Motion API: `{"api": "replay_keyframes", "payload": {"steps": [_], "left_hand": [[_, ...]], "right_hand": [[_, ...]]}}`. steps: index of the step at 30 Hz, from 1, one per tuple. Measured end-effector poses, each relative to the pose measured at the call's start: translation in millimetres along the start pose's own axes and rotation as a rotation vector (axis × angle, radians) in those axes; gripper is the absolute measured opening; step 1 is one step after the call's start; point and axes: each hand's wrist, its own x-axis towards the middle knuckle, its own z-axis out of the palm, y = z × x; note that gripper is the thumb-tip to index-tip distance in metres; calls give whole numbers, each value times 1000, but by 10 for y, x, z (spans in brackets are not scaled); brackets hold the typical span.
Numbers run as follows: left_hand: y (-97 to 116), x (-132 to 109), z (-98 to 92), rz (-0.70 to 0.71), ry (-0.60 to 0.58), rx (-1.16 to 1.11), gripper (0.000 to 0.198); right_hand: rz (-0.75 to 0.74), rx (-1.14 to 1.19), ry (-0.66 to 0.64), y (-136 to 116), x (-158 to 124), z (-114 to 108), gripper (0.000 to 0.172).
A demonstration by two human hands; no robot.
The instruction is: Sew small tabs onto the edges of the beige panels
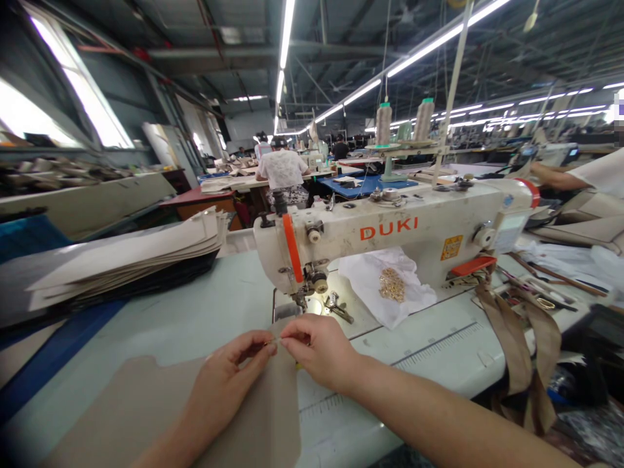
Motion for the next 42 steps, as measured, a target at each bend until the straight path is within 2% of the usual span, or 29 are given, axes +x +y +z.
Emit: {"api": "replay_keyframes", "payload": {"steps": [9,14,17,22,27,31,34,39,42], "left_hand": [[23,3,47,54,34,30,20],[69,32,-10,81,-48,44,23],[36,28,-61,79,-66,94,31],[-122,-92,33,227,-76,288,40],[-174,-217,197,202,-103,353,48],[-199,-240,211,192,-79,337,50],[-206,-196,167,254,-56,315,44],[-133,-2,99,412,-44,323,18],[-98,104,124,503,-56,351,21]], "right_hand": [[39,-77,-30,-1,9,24,11],[58,-38,-53,-19,15,-69,10],[163,39,-73,-37,22,-252,9],[425,125,-95,1,38,-489,12],[558,133,-209,-2,116,-337,15],[642,127,-308,-88,259,-160,17],[674,100,-359,-125,357,-111,20],[712,41,-415,-101,442,-105,23],[720,4,-435,-83,467,-103,23]]}}
